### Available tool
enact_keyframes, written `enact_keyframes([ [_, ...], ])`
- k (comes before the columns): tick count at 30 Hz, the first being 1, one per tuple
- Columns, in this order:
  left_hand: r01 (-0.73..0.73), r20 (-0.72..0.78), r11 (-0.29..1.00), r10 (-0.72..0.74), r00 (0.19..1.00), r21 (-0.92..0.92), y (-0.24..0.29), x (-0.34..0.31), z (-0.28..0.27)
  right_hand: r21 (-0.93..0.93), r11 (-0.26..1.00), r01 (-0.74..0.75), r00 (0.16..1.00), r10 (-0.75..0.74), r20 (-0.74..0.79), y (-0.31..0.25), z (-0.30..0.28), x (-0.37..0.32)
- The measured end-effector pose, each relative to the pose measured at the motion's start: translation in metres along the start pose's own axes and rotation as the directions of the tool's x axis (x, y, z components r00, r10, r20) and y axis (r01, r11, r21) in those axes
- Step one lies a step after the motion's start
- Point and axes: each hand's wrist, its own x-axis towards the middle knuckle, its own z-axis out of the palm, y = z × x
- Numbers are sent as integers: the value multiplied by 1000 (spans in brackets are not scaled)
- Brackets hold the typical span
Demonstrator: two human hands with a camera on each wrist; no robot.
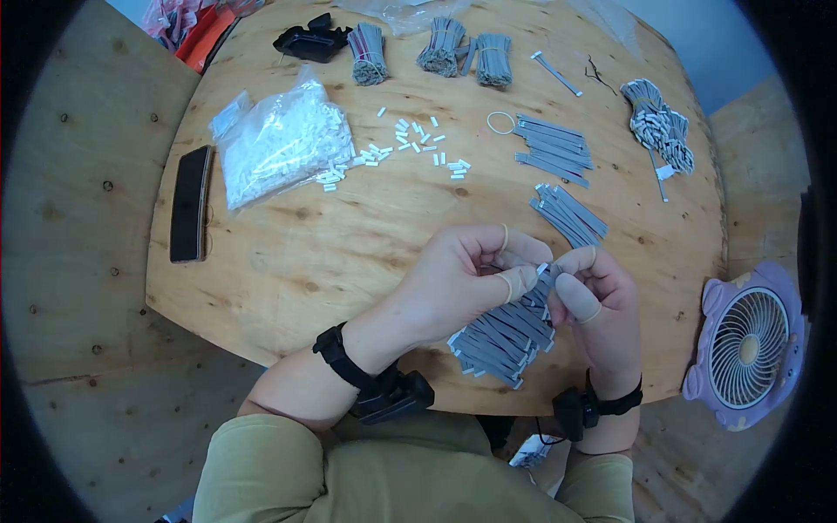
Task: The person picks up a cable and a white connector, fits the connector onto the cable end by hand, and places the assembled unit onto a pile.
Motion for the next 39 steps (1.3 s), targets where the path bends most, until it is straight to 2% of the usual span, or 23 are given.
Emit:
enact_keyframes([
  [5, 50, 7, 995, -51, 999, 88, 4, 0, -1, 3, 1000, 12, 1000, -12, 14, 4, 1, 0],
  [11, 51, 0, 999, -51, 999, -18, 0, 3, 1, -36, 999, 18, 998, -16, 53, 4, 4, -1],
  [17, 116, 32, 987, -114, 993, -110, -8, 5, -3, -32, 999, 30, 996, -28, 80, 4, 6, -2],
  [23, 79, 48, 990, -74, 996, -120, -6, 4, -3, -41, 998, 43, 996, -39, 80, 5, 5, -1],
  [26, 77, 9, 993, -77, 997, -85, -5, 3, -2, -33, 999, 43, 996, -41, 77, 3, 5, -1],
  [32, -20, -46, 994, 26, 999, 112, -4, 2, 3, -87, 993, 82, 995, -77, 61, 5, 7, -2],
  [35, -36, -49, 992, 42, 998, 124, -7, 2, 3, -126, 988, 84, 996, -78, 54, 5, 7, -3],
  [39, 55, -22, 998, -55, 998, -3, 3, 1, 4, -75, 994, 77, 997, -76, 14, 2, 8, -1],
])
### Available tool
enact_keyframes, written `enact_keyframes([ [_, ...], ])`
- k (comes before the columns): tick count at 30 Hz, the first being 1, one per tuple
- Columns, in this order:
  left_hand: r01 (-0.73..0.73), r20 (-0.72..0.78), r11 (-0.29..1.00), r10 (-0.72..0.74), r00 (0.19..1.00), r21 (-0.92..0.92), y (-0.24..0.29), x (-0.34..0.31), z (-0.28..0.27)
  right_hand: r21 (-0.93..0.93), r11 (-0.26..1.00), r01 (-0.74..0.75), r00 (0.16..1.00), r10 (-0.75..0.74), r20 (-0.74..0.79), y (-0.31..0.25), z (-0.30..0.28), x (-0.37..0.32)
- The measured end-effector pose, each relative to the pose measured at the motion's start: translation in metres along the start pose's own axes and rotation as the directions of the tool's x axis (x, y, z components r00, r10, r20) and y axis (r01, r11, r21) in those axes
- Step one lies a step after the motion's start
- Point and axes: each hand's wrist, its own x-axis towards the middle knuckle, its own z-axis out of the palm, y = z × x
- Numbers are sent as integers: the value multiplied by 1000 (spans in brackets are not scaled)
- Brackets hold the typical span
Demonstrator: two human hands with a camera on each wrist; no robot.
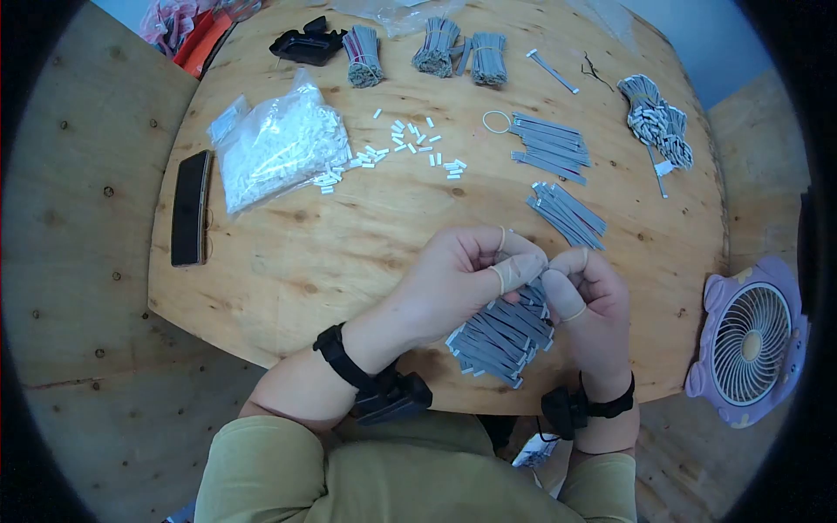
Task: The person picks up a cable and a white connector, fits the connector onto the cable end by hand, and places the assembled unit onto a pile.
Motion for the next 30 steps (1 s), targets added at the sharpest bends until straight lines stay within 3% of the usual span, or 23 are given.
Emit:
enact_keyframes([
  [4, 59, 39, 989, -54, 998, -138, -4, 3, -5, 54, 998, -36, 999, 36, -1, 3, -5, 0],
  [7, 117, 72, 963, -102, 992, -245, -4, 4, -8, 108, 991, 79, 994, -86, 68, 4, -7, 3],
  [11, 169, 125, 930, -135, 983, -327, -4, 3, -8, 103, 995, 6, 996, -14, 83, 6, -9, 3],
  [30, 137, 168, 942, -88, 982, -308, -7, 3, -3, 8, 999, 37, 996, -38, 85, 3, -11, 1],
])
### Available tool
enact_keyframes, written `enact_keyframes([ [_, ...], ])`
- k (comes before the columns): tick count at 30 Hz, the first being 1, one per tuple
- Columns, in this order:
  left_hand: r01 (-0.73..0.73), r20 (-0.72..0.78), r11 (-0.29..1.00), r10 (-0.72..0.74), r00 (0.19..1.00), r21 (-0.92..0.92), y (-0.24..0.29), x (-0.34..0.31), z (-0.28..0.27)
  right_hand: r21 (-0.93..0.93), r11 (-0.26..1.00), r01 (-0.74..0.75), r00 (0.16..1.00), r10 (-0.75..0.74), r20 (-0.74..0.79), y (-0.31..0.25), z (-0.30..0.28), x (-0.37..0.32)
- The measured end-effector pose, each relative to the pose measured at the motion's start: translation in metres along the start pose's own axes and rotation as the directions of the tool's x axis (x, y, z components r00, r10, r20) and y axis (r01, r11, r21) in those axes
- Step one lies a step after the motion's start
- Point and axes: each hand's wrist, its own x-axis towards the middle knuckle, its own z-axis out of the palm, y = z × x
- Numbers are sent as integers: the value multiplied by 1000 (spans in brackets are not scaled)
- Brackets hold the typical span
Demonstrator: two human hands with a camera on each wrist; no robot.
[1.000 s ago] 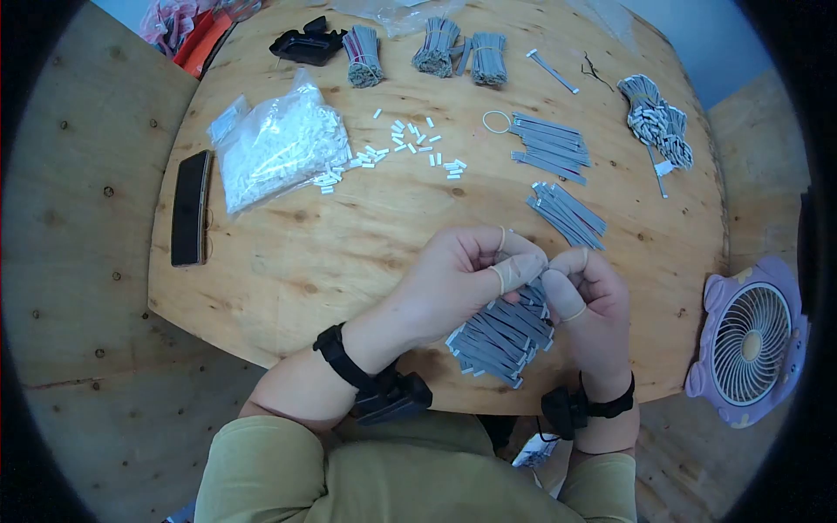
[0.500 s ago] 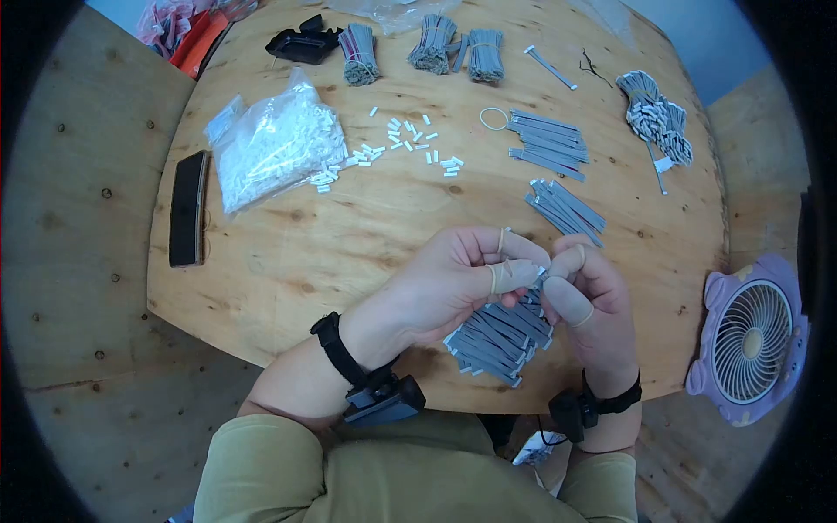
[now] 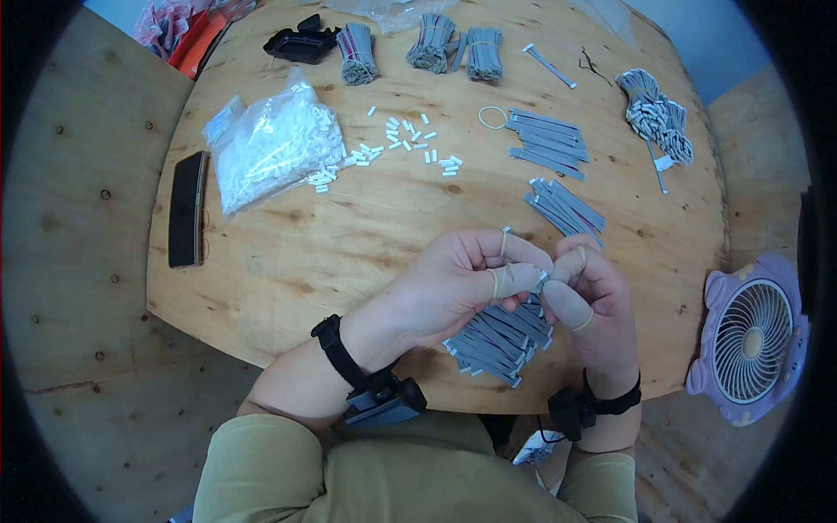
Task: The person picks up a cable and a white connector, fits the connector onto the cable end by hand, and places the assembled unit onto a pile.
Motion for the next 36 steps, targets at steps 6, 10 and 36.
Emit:
enact_keyframes([
  [6, -3, -3, 1000, 3, 1000, 10, 2, -1, 3, 10, 1000, 5, 1000, -5, -4, 0, 1, 0],
  [10, -24, 8, 999, 24, 1000, 23, 3, -2, 4, 2, 1000, 10, 999, -10, -52, -3, 5, 0],
  [36, -124, -17, 982, 128, 992, 139, 0, -3, 4, -70, 996, 47, 997, -51, -54, 1, 3, 0],
])
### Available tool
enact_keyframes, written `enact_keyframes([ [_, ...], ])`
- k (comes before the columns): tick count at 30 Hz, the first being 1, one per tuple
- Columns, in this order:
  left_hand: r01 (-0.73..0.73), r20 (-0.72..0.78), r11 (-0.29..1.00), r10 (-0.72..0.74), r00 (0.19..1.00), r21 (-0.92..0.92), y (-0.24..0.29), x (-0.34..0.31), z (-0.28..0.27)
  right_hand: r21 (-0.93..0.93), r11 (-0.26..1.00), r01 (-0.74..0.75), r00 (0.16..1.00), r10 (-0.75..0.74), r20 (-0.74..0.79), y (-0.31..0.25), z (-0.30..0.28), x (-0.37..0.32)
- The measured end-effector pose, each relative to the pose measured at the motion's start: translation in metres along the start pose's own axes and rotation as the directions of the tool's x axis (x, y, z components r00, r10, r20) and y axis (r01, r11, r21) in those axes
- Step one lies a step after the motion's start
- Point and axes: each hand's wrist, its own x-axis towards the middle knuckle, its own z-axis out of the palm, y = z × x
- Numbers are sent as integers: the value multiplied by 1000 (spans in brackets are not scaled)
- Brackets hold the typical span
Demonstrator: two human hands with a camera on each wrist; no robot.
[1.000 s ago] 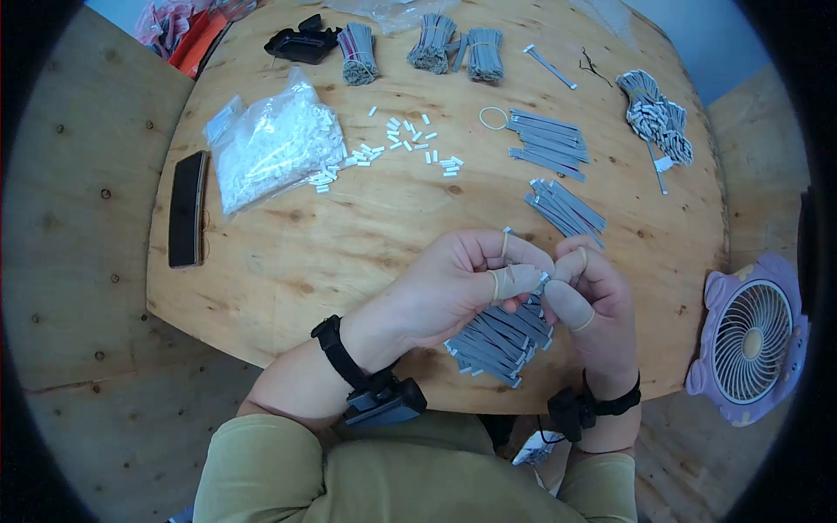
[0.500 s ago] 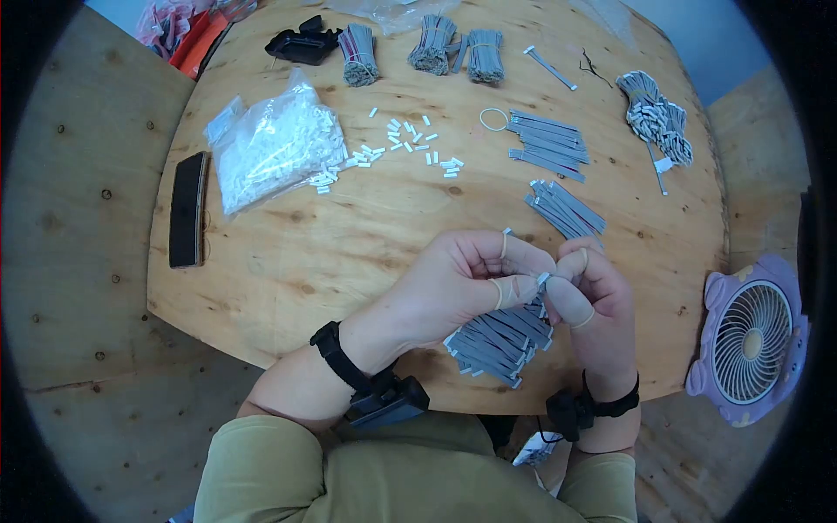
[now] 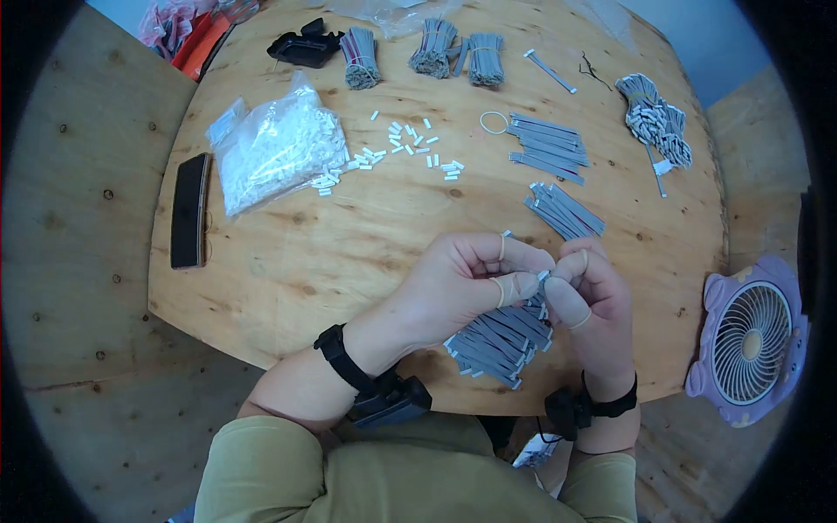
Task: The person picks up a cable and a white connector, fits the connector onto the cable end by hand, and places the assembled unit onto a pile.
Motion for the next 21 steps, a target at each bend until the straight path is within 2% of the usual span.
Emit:
enact_keyframes([
  [5, -2, -16, 998, 3, 1000, 60, -1, 0, -1, -55, 998, 14, 1000, -15, -10, -2, 2, -1],
  [10, 8, -18, 999, -7, 1000, 42, -1, 0, -2, -98, 995, 35, 999, -36, -8, -1, 2, -1],
  [19, 26, 36, 999, -25, 999, -44, 5, -1, -1, 123, 981, -147, 988, 141, 60, -5, -1, 1],
  [21, 27, 31, 999, -26, 999, -40, 4, 0, -1, 89, 993, -78, 995, 72, 68, -2, -2, 0],
])
